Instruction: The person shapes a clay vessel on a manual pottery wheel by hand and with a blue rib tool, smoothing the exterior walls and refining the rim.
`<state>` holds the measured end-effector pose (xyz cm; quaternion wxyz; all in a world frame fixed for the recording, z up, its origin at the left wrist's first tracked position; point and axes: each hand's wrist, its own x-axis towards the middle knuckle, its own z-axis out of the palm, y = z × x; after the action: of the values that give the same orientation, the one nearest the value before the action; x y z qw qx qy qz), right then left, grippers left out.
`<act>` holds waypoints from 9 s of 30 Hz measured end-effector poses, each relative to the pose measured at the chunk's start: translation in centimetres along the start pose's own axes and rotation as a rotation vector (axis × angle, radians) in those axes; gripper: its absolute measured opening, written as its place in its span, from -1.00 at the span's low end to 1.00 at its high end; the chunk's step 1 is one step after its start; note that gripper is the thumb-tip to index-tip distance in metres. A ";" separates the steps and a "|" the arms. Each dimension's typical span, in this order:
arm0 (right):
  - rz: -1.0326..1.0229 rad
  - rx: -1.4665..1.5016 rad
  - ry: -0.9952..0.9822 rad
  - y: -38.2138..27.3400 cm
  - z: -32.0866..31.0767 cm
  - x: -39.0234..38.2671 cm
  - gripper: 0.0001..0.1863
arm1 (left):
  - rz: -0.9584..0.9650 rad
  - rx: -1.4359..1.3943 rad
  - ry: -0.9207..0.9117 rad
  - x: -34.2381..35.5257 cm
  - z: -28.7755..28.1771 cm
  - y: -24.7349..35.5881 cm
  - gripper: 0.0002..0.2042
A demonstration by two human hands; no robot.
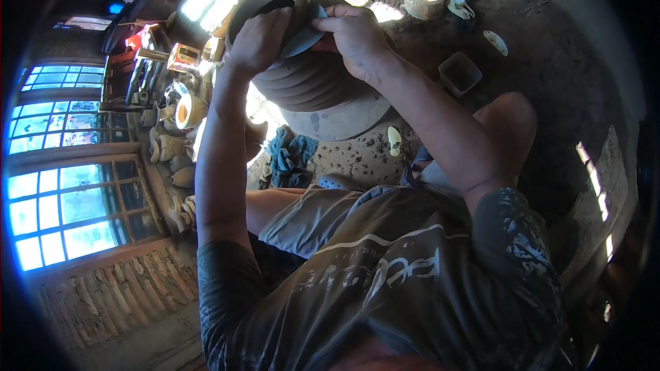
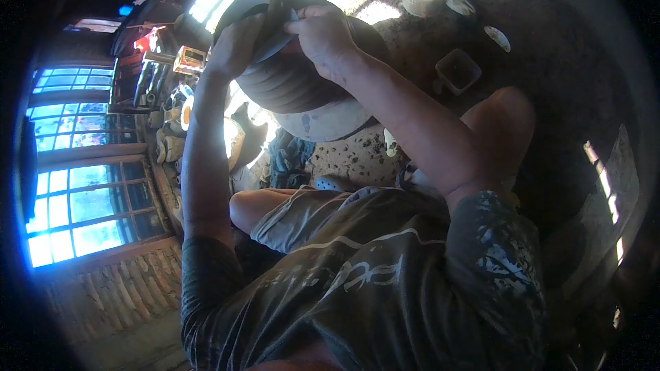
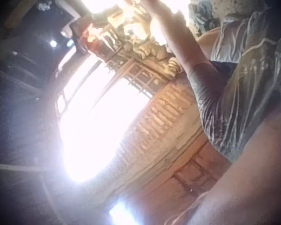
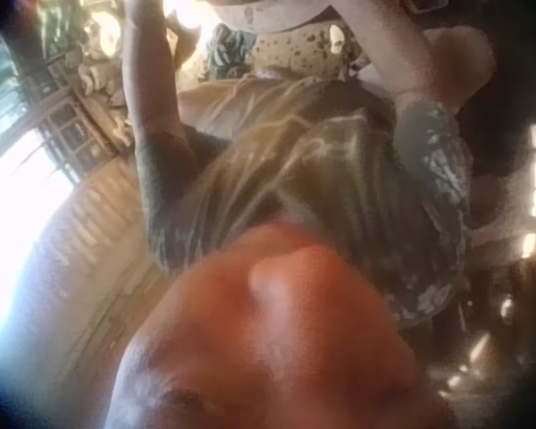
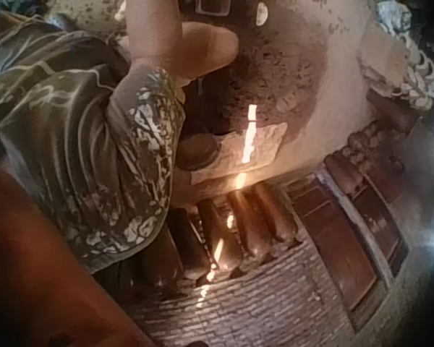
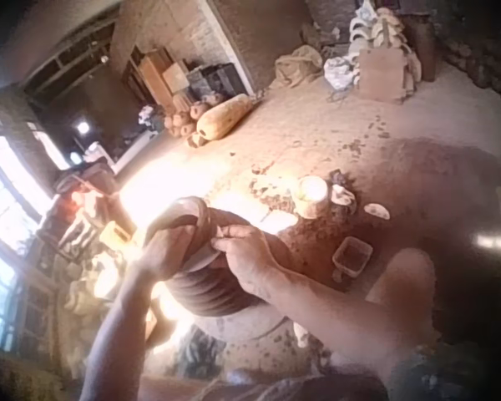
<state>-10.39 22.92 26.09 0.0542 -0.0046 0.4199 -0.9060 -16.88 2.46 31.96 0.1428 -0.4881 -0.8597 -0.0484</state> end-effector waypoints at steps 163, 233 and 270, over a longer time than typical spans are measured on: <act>0.335 -0.421 -0.316 -2.8 -2.6 -9.9 -0.92 | -0.422 -0.093 0.737 -8.4 1.2 10.6 -0.76; -1.492 -1.397 -0.491 0.0 -3.3 1.4 -0.53 | -0.565 0.014 0.169 -1.8 -1.0 -0.3 -0.57; -1.323 -1.506 -0.390 1.8 -3.3 -1.5 -0.67 | -0.528 -0.096 0.065 -1.3 -1.9 -0.7 -0.57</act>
<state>-8.91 24.37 22.64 -0.4068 -0.4160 0.7775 -0.2386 -16.49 0.59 33.40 0.1294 -0.2515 -0.9488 -0.1405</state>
